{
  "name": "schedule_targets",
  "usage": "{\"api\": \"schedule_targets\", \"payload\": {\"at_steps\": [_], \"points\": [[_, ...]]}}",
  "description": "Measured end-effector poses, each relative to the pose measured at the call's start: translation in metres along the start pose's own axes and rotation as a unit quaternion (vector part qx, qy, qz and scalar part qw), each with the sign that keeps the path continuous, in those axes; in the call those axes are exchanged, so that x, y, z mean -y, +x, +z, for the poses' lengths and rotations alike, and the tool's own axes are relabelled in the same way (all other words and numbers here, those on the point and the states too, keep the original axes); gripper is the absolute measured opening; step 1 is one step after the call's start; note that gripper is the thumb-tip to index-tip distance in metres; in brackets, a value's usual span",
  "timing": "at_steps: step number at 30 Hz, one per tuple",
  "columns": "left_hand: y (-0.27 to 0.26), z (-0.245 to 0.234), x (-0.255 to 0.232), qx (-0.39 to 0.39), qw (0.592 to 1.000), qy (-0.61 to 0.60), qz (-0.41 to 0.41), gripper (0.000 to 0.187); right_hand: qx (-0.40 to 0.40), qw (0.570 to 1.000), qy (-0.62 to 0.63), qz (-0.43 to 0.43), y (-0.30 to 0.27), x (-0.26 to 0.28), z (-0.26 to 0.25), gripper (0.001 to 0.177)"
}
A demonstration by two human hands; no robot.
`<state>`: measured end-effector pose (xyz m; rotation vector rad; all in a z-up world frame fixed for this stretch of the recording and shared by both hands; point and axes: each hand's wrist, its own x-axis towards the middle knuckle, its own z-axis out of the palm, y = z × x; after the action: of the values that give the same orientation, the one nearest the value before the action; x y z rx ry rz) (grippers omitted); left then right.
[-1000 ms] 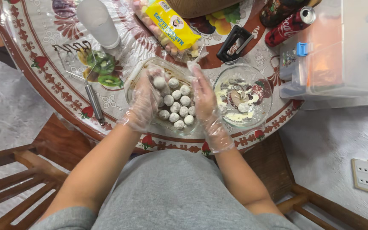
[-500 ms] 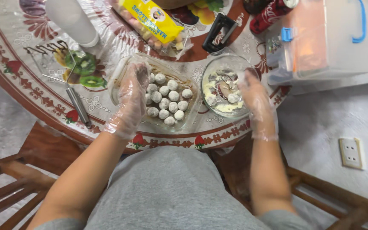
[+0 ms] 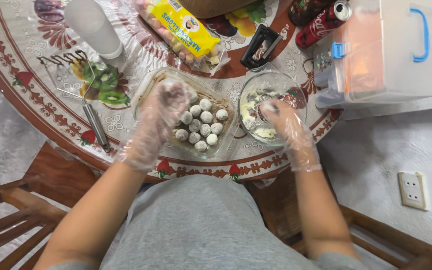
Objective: The person wears gloves and rolls small balls of white material in their hands before placing them into a container of white powder.
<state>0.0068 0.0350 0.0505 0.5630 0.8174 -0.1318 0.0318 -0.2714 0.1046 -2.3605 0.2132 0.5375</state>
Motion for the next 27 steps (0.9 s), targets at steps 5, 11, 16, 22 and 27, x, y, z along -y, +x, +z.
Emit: {"api": "schedule_targets", "payload": {"at_steps": [5,11,16,22,27], "points": [[-0.01,0.026,0.044,0.036,0.996,-0.014,-0.075,0.039,0.086,0.971,0.19,-0.115,-0.03,0.055,0.052,0.039],[0.033,0.012,0.078,0.188,0.965,-0.125,-0.134,0.039,-0.017,0.942,0.187,-0.277,-0.032,0.063,0.132,0.03],[0.01,0.022,0.059,0.091,0.989,-0.063,-0.096,0.032,-0.08,0.939,0.103,-0.318,-0.013,0.055,0.147,0.042],[0.002,0.023,0.065,0.087,0.992,-0.053,-0.073,0.031,-0.054,0.895,0.257,-0.362,-0.026,0.075,0.141,0.045],[0.019,0.017,0.059,0.077,0.994,-0.058,-0.056,0.032,-0.076,0.892,0.152,-0.418,-0.032,0.065,0.15,0.046]]}}
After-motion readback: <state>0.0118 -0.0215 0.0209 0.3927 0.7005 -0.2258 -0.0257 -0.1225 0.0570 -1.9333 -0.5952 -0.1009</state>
